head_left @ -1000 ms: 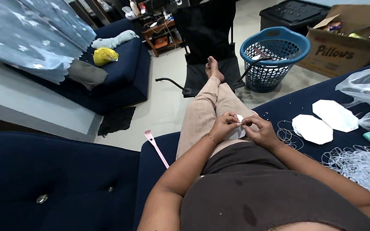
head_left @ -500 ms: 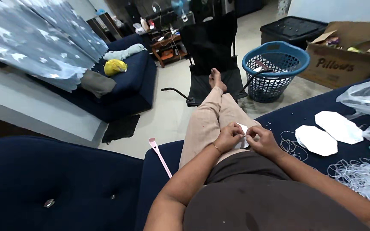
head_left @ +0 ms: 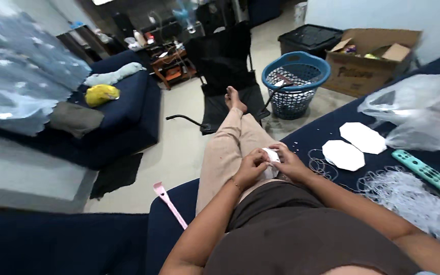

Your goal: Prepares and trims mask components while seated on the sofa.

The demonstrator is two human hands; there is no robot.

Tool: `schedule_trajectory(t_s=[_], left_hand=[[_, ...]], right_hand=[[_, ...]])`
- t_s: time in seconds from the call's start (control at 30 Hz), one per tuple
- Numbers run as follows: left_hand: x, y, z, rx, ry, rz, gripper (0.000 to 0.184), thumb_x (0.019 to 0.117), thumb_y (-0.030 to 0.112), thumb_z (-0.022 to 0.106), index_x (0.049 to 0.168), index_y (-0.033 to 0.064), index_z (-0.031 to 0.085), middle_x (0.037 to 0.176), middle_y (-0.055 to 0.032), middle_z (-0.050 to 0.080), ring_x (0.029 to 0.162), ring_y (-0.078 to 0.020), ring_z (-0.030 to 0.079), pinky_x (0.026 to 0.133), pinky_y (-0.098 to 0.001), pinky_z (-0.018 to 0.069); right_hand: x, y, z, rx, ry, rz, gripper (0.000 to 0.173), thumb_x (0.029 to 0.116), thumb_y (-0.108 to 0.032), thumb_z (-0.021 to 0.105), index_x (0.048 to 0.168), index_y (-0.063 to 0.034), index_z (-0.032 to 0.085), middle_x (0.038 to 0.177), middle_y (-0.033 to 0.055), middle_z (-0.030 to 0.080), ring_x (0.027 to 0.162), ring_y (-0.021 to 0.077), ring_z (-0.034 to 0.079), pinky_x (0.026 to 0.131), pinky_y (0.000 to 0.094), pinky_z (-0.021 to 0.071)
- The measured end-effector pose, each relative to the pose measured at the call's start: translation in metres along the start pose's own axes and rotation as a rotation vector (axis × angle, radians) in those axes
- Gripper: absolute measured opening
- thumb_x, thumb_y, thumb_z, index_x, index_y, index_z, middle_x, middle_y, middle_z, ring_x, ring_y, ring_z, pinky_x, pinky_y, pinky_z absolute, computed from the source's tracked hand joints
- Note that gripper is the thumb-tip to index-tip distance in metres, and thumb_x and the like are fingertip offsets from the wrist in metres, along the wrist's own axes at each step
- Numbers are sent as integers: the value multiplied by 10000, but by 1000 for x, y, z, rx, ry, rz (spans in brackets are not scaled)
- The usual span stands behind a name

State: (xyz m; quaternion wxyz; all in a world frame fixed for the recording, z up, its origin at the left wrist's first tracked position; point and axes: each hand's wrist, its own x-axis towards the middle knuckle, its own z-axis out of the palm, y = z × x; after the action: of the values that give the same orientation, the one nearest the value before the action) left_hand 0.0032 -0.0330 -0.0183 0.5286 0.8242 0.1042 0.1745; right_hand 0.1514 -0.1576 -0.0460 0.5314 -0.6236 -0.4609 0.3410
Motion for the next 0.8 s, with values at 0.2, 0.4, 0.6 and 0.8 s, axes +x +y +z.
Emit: schedule_trajectory(t_s=[0.2, 0.4, 0.6, 0.8], left_hand=[[-2, -1, -7, -30, 33, -30, 378, 953, 99, 582, 1305, -32, 623, 1469, -171, 513, 1255, -192, 584, 906, -326, 566], [-3, -8, -11, -77, 38, -25, 312, 963, 94, 589, 1236, -45, 650, 1399, -160, 575, 1235, -180, 604, 901, -320, 576], [0, -7, -11, -64, 4, -77, 310, 973, 102, 583, 1246, -30, 646, 1401, -144, 573, 1222, -171, 611, 882, -317, 582], [-2, -7, -12, -56, 12, -90, 313, 969, 107, 582, 1243, -32, 645, 1382, -142, 584, 1206, -162, 614, 882, -314, 574]], right_hand=[[4, 18, -54, -25, 204, 58, 384, 969, -26, 619, 1351, -1, 589, 1149, 190, 705, 978, 252, 710, 890, 455, 582], [-31, 71, -192, -278, 693, 221, 496, 947, -91, 687, 1417, -29, 544, 1174, 274, 675, 977, 415, 682, 840, 610, 551], [-70, 65, -202, -704, 595, 448, 794, 808, -254, 879, 1399, 127, 511, 1405, 439, 444, 1335, 630, 391, 1062, 759, 337], [-48, 54, -154, -852, 209, 653, 1006, 678, -281, 970, 1453, 95, 451, 1440, 374, 448, 1313, 587, 441, 1001, 717, 431]])
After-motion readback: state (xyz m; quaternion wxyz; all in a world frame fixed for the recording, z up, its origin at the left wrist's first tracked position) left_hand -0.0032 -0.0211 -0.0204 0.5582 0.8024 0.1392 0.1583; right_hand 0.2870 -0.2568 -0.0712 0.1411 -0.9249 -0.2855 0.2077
